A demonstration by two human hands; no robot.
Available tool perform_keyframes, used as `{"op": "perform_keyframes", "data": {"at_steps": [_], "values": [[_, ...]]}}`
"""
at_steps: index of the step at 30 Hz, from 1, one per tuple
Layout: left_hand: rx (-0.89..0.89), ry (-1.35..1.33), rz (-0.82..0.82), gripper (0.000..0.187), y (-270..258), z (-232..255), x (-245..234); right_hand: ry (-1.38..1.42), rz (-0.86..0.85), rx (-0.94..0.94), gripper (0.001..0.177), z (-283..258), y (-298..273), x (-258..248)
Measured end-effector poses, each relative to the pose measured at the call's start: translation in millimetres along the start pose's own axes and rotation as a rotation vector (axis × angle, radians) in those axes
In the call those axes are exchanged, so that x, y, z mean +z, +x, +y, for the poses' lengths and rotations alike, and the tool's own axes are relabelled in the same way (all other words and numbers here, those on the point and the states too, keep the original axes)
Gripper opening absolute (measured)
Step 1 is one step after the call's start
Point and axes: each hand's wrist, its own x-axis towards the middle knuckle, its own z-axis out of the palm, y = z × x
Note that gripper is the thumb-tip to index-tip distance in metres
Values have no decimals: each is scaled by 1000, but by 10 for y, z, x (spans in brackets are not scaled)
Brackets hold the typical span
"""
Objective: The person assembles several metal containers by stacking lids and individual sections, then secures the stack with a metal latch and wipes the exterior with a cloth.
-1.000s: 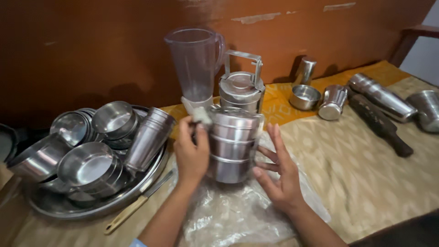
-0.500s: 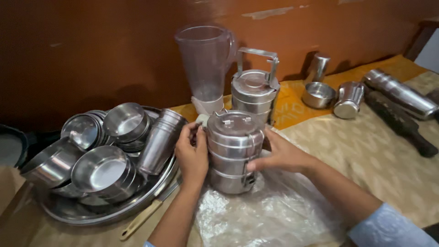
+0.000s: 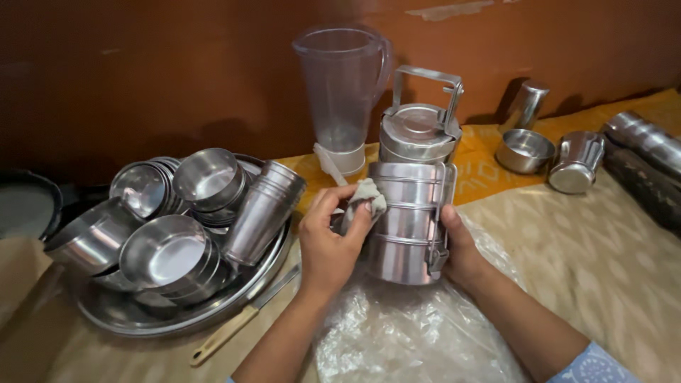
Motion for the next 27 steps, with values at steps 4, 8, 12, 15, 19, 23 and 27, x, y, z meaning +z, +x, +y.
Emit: {"op": "perform_keyframes", "data": {"at_steps": [4,8,12,15,19,23,27], "values": [[293,87,-46,23,-84,130,87,18,2,9,88,99,20,-63],[467,176,-234,25,-98,192,163,-27,22,-76,81,70,9,9],[383,116,-271,28,13,35,22,-167,18,-159,80,-46,-8,251],[148,17,-302,25,20,-76,-51,-172,33,-145,82,-134,-24,339],[182,-31,-338,26,142,-288,-183,-129,57,-105,84,-135,-16,341],[42,31,-305,20,204,-422,-283,-112,18,-98,86,-127,-42,312],[60,13,-194,19,5,-190,-164,-83,47,-112,86,-137,-59,321]]}}
